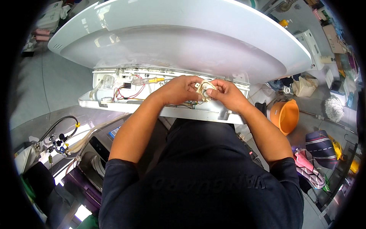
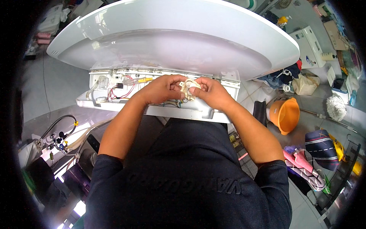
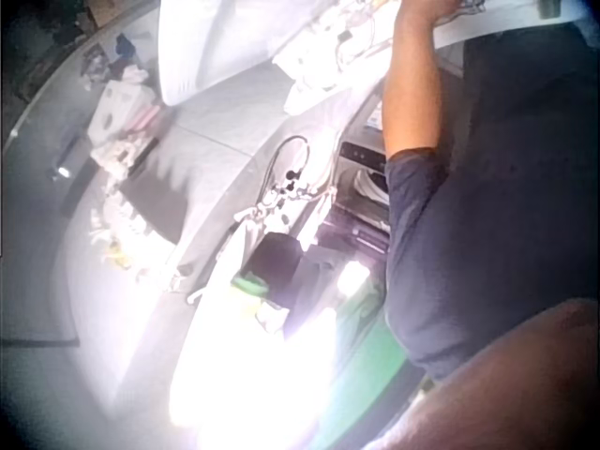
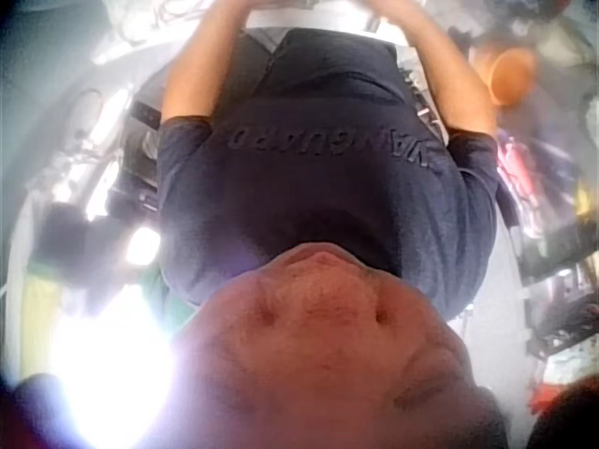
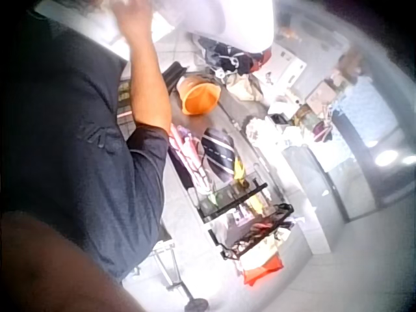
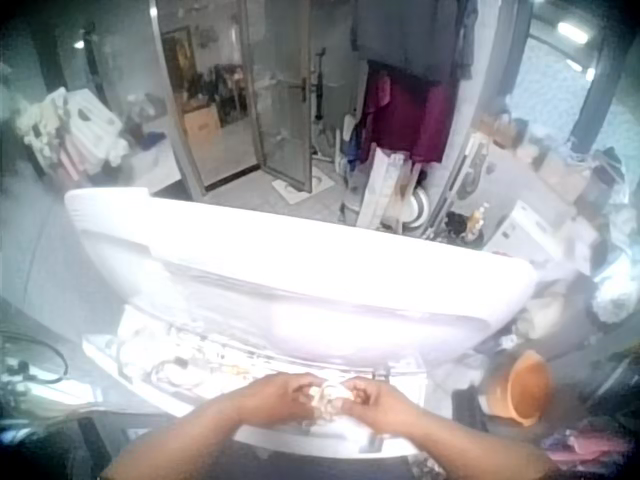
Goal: The person works on the internal wiring of a white appliance, likely a washing machine, using a head-mounted camera. They manipulate a small white plastic component, connecting and disconnecting wires, and adjusting the assembly within the open casing. The person handles the component repeatedly, testing connections and repositioning it within the machine's interior.
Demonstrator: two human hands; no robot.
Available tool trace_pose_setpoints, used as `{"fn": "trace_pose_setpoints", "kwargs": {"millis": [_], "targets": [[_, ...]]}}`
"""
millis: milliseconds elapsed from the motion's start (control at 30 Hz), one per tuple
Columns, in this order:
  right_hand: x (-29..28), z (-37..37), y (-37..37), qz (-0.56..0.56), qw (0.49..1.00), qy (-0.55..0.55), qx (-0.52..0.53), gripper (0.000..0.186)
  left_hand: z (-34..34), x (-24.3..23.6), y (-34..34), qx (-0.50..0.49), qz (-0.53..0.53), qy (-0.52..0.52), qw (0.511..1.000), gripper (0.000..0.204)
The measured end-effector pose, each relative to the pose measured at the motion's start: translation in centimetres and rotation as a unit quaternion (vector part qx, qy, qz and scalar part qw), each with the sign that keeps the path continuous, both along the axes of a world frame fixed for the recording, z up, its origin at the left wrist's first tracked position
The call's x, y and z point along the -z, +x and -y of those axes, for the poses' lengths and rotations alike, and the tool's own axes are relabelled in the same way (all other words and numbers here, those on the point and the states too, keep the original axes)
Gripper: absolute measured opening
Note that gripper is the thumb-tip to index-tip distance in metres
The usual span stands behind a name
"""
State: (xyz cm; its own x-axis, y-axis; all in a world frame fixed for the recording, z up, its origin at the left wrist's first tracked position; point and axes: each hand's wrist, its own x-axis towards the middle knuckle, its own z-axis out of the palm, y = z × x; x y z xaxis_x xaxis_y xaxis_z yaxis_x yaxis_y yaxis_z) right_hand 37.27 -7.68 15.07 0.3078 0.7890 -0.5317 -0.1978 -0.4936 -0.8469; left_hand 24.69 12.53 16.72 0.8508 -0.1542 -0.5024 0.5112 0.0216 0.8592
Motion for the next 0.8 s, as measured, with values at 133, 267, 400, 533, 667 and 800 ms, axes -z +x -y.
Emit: {"fn": "trace_pose_setpoints", "kwargs": {"millis": [133, 267, 400, 533, 667, 800], "targets": [[0.8, 0.2, 0.1, 0.034, 0.999, -0.004, -0.007, 0.028, 0.2, 0.9, -0.2, 0.0, 0.013, 0.009, 1.0, 0.055], [0.3, 0.0, 0.0, 0.097, 0.994, -0.041, -0.026, 0.027, 0.3, 1.4, -0.4, -0.006, 0.015, 0.018, 1.0, 0.055], [1.1, 0.3, -0.4, 0.106, 0.994, -0.007, 0.012, 0.032, -0.3, -0.1, -0.6, -0.018, 0.025, 0.068, 0.997, 0.05], [1.8, 0.7, -0.4, 0.05, 0.998, 0.026, 0.033, 0.028, -4.1, -1.4, -2.3, -0.112, 0.046, 0.178, 0.977, 0.037], [1.1, 1.6, -0.4, 0.019, 0.999, 0.018, 0.046, 0.023, -8.1, -3.5, -5.5, -0.141, -0.01, 0.309, 0.94, 0.029], [0.5, 1.5, -0.5, -0.004, 0.998, 0.014, 0.054, 0.022, -9.2, -4.1, -8.9, -0.172, -0.047, 0.372, 0.911, 0.024]]}}
